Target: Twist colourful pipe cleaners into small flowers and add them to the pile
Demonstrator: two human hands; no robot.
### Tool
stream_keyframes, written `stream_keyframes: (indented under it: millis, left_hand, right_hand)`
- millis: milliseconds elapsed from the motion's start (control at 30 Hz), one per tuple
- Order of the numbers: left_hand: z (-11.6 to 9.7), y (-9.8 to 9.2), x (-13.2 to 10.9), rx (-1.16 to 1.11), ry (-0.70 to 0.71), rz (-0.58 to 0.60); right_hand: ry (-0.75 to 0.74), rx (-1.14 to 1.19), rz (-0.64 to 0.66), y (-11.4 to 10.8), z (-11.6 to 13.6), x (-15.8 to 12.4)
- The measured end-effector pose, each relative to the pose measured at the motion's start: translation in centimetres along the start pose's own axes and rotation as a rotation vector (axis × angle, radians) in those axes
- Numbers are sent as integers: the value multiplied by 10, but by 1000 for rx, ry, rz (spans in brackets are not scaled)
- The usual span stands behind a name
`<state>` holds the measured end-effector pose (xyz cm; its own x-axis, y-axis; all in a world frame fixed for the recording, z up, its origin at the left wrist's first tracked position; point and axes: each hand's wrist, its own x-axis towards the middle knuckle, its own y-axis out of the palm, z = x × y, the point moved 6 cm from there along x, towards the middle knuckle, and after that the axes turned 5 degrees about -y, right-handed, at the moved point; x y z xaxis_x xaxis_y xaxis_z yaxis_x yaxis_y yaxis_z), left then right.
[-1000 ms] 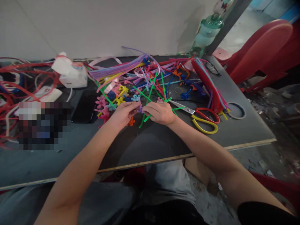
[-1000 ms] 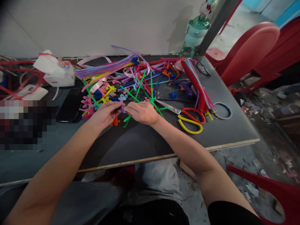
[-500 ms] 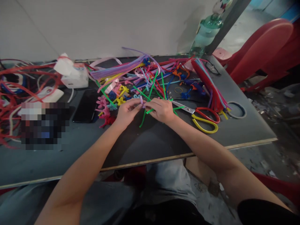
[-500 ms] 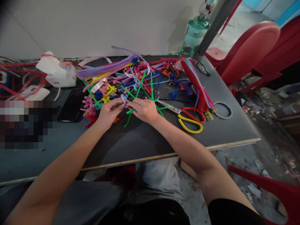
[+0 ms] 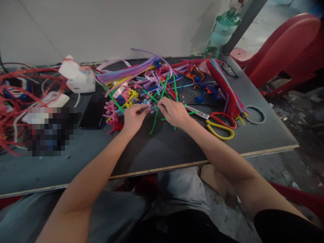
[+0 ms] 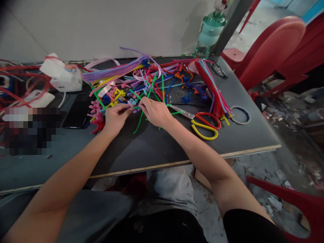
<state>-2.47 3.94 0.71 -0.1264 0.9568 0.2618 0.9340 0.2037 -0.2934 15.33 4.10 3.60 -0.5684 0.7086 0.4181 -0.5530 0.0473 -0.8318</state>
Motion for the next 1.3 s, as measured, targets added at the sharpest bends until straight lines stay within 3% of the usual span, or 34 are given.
stream_keyframes:
  millis: [267,633,800,933,1033,1100,1133,1233,1300]
  left_hand:
    - [5,5,0,-126,-97,37]
    - [2,8,2,-212,-128,108]
    - [2,7,4,-257,-130,133]
    - [3,13,2,-349,-142,228]
    - [-8,12,3,-251,-130,288]
    - [-23,-6,8,-44,-63,266]
    - [-33,-24,12,119,-3,212]
    - [-49,-103,21,680,134,-41]
    - [-35,-167,22,904,32,-239]
  right_hand:
    - [-129,136,-6,10,0,3]
    - [45,152,-147,17,0,0]
    - [-45,220,-176,15,2,0]
    - [-148,327,-213,11,4,0]
    - [-157,329,-202,9,1,-1]
    - [-141,281,-162,11,-1,-2]
    - [-127,248,-140,13,-3,-2]
    - [-66,142,-81,18,-8,-4]
    - [-26,100,-49,21,-10,-4]
